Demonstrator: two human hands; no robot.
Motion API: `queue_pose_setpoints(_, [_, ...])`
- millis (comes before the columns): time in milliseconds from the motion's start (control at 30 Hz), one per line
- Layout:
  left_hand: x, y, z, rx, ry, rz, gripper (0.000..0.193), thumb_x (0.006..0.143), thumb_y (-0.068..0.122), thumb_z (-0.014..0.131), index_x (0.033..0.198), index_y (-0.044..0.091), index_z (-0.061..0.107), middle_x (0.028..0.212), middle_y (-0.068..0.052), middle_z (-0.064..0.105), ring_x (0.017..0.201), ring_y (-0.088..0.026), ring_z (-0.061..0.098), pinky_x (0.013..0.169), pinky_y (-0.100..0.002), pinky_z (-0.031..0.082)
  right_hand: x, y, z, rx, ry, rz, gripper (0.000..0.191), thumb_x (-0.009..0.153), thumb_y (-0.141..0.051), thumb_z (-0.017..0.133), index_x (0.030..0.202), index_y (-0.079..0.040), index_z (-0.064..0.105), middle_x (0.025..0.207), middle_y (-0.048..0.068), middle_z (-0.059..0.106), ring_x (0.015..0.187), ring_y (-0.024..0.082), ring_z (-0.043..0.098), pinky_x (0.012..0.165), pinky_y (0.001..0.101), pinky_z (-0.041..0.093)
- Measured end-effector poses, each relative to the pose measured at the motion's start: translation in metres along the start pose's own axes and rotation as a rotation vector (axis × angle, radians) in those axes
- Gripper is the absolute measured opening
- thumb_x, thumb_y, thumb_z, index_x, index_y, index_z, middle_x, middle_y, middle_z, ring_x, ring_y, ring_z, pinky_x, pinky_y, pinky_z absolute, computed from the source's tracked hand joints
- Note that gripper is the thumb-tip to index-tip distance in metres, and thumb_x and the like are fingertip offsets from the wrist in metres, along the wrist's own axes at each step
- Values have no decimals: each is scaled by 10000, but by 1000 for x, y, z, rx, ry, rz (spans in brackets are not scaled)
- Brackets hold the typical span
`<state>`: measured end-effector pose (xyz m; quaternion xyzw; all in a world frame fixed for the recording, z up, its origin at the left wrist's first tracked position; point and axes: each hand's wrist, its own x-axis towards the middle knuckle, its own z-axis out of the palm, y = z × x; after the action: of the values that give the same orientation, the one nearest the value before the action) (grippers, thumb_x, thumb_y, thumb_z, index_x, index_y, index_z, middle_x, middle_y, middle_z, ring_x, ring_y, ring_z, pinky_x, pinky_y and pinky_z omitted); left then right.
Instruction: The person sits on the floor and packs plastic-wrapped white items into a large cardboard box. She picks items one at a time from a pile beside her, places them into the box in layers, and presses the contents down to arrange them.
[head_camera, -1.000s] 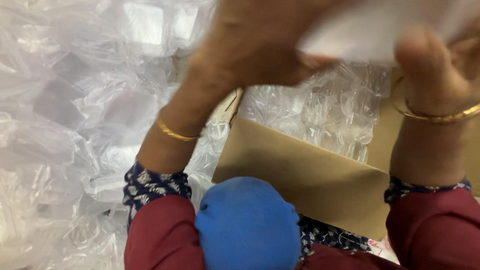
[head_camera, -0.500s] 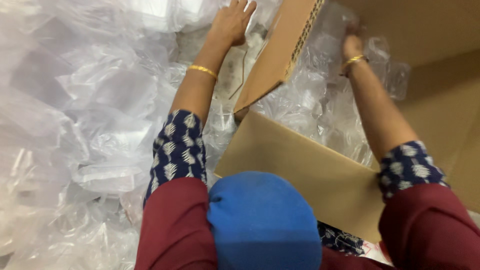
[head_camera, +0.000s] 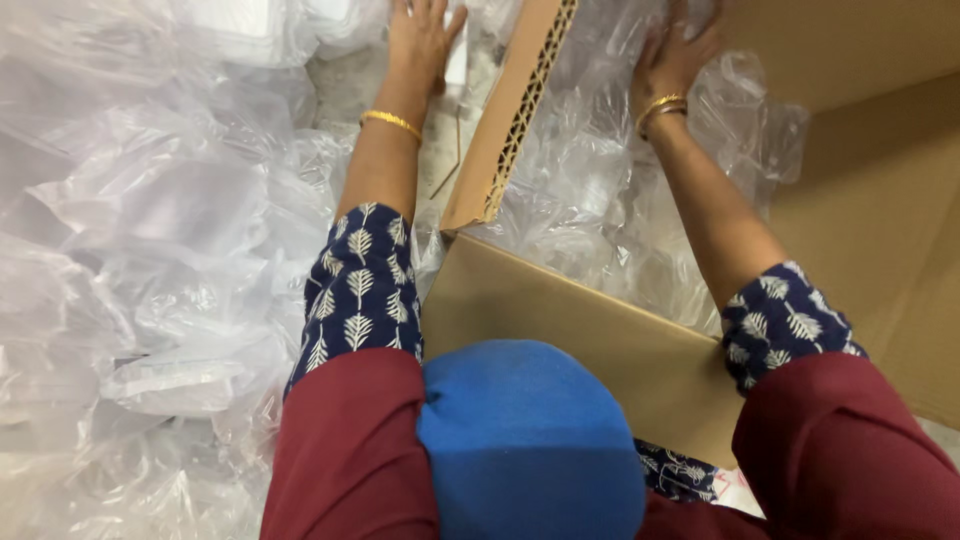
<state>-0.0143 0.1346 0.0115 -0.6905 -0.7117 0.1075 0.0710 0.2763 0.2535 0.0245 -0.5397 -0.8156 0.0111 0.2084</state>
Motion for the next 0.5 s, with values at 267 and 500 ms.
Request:
queue_pose_setpoints(267, [-41, 5, 1, -642, 61, -70, 1162, 616, 388, 950, 1591, 158, 360, 1407, -184, 494, 1287, -411, 446, 1027, -543, 415, -13, -1, -20, 38, -510, -271, 824, 1056, -487, 483, 1642, 16, 198, 1701, 279, 23, 1534, 532, -13, 1247, 608, 103])
queue_pose_setpoints(500, [-111, -44, -106, -1443, 1283, -233, 1122, 810, 439, 953, 1618, 98, 253, 1602, -153, 391, 1463, -324, 393, 1260, -439, 316, -58, -52, -151, 462, -869, -202, 889, 1008, -581, 520, 1664, -101, 160, 1733, 175, 124, 1611, 353, 112, 1305, 551, 176])
